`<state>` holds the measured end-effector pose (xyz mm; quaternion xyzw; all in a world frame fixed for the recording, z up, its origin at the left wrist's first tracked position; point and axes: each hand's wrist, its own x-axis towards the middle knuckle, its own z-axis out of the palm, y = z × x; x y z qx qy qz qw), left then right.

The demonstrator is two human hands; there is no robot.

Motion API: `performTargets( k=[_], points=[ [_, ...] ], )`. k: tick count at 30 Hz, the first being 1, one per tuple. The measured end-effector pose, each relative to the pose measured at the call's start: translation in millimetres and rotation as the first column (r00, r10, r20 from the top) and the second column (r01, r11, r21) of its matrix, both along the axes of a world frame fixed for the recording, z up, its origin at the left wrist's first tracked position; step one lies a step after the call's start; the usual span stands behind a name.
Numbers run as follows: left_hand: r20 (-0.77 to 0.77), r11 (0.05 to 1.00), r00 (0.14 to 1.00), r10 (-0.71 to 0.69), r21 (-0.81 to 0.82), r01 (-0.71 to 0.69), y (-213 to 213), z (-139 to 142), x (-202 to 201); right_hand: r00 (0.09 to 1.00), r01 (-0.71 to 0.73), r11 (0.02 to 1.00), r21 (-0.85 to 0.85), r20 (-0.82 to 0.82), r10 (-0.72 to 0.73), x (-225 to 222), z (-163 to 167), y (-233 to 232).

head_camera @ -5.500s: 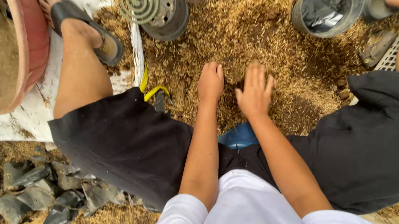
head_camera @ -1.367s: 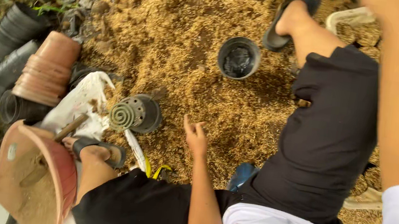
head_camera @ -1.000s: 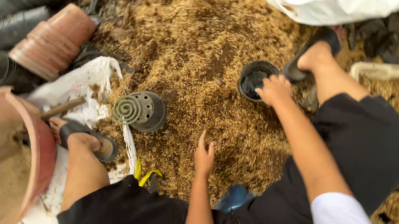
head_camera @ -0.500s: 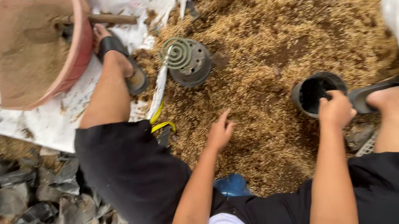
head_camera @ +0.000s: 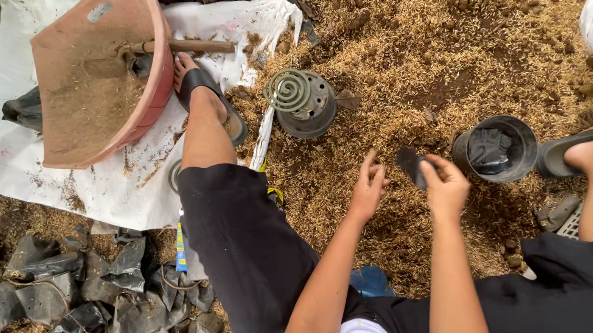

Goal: The person scoops wood shavings from a pile on the floor, compresses them into a ball, places the ball into a small black plastic bag, and then places the bag into a white crate. This process is repeated multiple times.

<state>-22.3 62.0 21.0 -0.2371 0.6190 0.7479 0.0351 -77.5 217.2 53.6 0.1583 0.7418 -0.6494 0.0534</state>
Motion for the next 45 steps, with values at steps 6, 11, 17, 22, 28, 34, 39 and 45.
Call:
performTargets(
  k=[6, 11, 17, 22, 28, 34, 39, 45],
  points=[
    [-0.008, 0.912, 0.947, 0.322, 0.27, -0.308, -4, 6, -14, 0.953, 0.112, 0.803, -0.585, 0.294, 0.081, 29, -7, -38],
    [-0.058, 0.912, 0.915, 0.399, 0.135, -0.389, -16, 11, -17, 0.923, 0.068, 0.906, -0.418, 0.371, 0.102, 36, 1, -37],
    [-0.009, 0.948, 0.952, 0.306, -0.085, -0.306, -12, 19, -16, 0.95, 0.039, 0.953, -0.3, 0.306, 0.057, 26, 4, -27],
    [-0.016, 0.943, 0.95, 0.313, -0.112, -0.313, -15, 17, -12, 0.969, 0.127, 0.954, -0.272, 0.237, -0.062, 24, -2, -24],
    [-0.051, 0.943, 0.969, 0.24, -0.224, -0.246, -17, 21, -11, 0.981, 0.071, 0.95, -0.303, 0.192, -0.012, 27, -2, -19],
    [0.076, 0.978, 0.985, 0.155, -0.15, -0.142, -18, 40, -2, 0.98, 0.008, 0.98, -0.2, 0.195, 0.032, 28, -4, -17],
    [0.05, 0.969, 0.99, 0.13, -0.218, -0.116, -19, 41, -2, 0.986, -0.005, 0.976, -0.217, 0.161, 0.041, 28, -7, -11],
    [0.077, 0.97, 0.992, 0.103, -0.23, -0.082, -18, 40, 0, 0.978, 0.013, 0.98, -0.2, 0.209, 0.03, 27, -5, -12]
  ],
)
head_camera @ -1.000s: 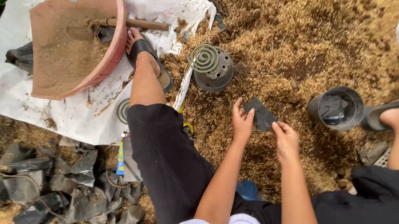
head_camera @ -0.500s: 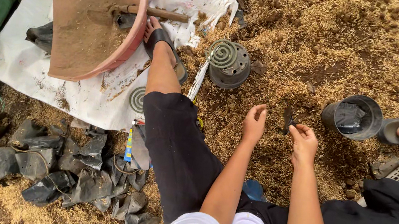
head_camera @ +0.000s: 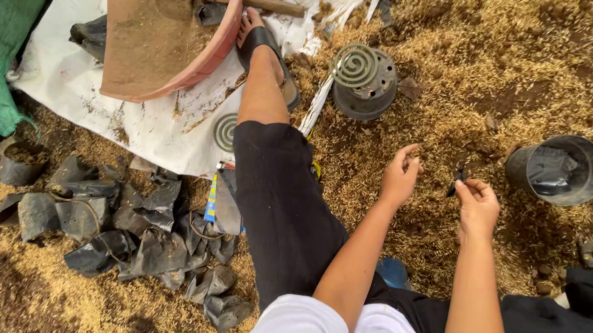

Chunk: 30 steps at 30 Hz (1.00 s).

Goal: The person scoops wood shavings from a pile on the floor, compresses them into a ball, places the ball into a small black plastic bag, and then places the bag into a white crate. This process is repeated multiple times.

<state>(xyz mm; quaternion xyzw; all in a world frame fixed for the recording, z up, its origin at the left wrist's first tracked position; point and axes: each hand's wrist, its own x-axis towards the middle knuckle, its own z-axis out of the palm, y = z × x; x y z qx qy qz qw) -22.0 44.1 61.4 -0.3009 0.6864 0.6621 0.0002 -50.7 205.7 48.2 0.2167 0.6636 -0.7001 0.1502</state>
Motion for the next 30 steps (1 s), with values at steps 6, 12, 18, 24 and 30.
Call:
performTargets(
  k=[6, 12, 18, 24, 30],
  points=[
    [0.01, 1.0, 1.0, -0.02, -0.001, 0.02, -4, 1, 0, 0.999, -0.021, 0.998, -0.055, -0.038, 0.019, -2, -1, 1],
    [0.01, 0.996, 0.999, -0.032, -0.088, 0.032, 1, -11, 2, 0.994, -0.029, 0.999, 0.027, -0.106, 0.032, -4, -7, 5],
    [0.078, 0.995, 0.995, -0.058, -0.076, 0.064, 2, -17, 3, 0.994, 0.008, 0.999, 0.031, -0.107, -0.004, -6, -10, 4],
    [0.011, 0.996, 1.0, -0.004, -0.09, 0.005, -2, -16, 5, 0.985, -0.033, 0.999, -0.009, -0.173, 0.031, -7, -2, 0],
    [0.088, 0.998, 0.995, 0.039, -0.06, -0.034, -7, -20, 5, 0.968, -0.144, 0.987, 0.076, -0.198, 0.157, -3, -4, -8]
  ],
)
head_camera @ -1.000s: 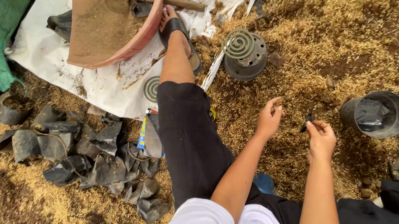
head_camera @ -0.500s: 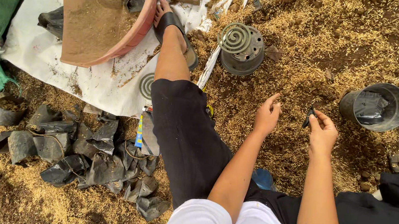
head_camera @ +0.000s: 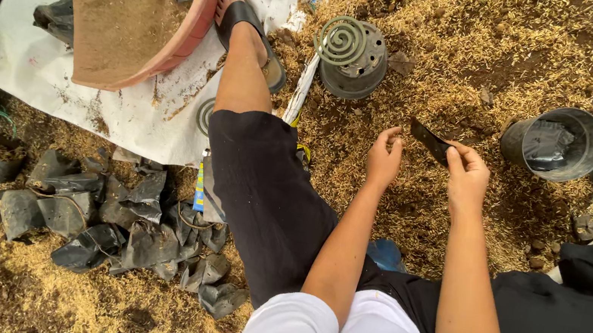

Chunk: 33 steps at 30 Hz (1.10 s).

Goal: The person scoops wood shavings from a pile on the floor, compresses them into a ball, places the ball into a small black plastic bag, and then places the bag into a white crate. This process is repeated multiple times.

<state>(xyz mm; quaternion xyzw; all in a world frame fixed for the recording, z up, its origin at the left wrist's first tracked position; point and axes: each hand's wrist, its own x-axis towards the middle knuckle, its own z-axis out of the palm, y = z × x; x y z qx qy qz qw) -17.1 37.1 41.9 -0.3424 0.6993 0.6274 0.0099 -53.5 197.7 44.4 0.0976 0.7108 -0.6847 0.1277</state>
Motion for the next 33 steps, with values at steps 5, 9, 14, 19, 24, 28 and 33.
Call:
performTargets(
  k=[5, 9, 14, 19, 24, 28, 33],
  points=[
    [-0.07, 1.0, 0.997, -0.014, -0.015, 0.013, -1, -3, 0, 0.997, 0.021, 0.999, 0.031, 0.067, -0.023, 0, -10, -1],
    [-0.055, 1.0, 0.998, -0.007, -0.007, 0.007, -4, -4, 2, 0.996, 0.059, 0.99, -0.127, 0.074, -0.05, -3, -12, 1],
    [-0.002, 1.0, 1.0, -0.031, -0.002, 0.031, -5, -3, 4, 0.995, 0.079, 0.993, -0.091, 0.074, -0.072, -11, -13, 3],
    [-0.126, 0.978, 0.975, -0.183, -0.126, 0.167, 3, -7, 5, 0.993, 0.108, 0.993, 0.046, 0.04, -0.109, -6, -19, -1],
    [-0.293, 0.862, 0.849, -0.44, -0.402, 0.308, 16, 1, 6, 0.987, 0.107, 0.994, 0.021, 0.115, -0.109, 3, -19, -6],
    [-0.122, 0.892, 0.898, -0.422, -0.233, 0.387, 20, 5, 4, 0.976, 0.093, 0.99, -0.109, 0.205, -0.069, 5, -15, -6],
    [-0.138, 0.879, 0.882, -0.451, -0.239, 0.412, 21, -2, 6, 0.978, 0.08, 0.991, -0.108, 0.201, -0.058, 9, -11, -3]
  ],
)
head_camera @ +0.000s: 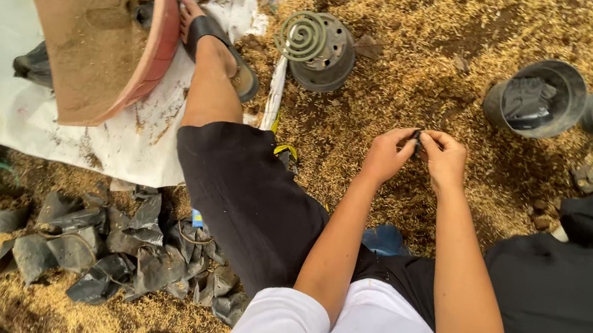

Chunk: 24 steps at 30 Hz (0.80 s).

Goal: The person scoops wood shavings from a pile on the floor, compresses them into a ball, places the ball into a small black plastic bag, and then places the bag into a white crate. This process is repeated multiple times.

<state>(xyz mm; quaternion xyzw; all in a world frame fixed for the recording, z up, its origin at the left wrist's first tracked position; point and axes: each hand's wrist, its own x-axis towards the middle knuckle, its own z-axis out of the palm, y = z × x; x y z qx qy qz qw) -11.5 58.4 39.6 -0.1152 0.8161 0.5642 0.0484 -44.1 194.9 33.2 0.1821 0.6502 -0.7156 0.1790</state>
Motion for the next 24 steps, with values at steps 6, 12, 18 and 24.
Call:
performTargets(
  k=[6, 12, 18, 24],
  points=[
    [-0.029, 0.993, 0.993, 0.112, 0.036, -0.111, 9, -10, -2, 0.994, -0.064, 0.975, 0.214, -0.069, 0.08, 3, 1, 3],
    [0.229, 0.955, 0.958, 0.17, 0.201, -0.218, 1, -6, -11, 0.995, 0.053, 0.975, 0.215, -0.096, -0.033, 1, 5, 6],
    [0.029, 0.97, 0.992, 0.125, 0.207, -0.128, 1, 4, -8, 0.974, 0.021, 0.944, 0.331, -0.221, 0.056, 0, 6, 6],
    [0.123, 0.946, 0.98, 0.156, 0.267, -0.184, -1, -6, -7, 0.977, -0.052, 0.989, 0.14, -0.2, 0.079, -2, -3, 4]
  ],
)
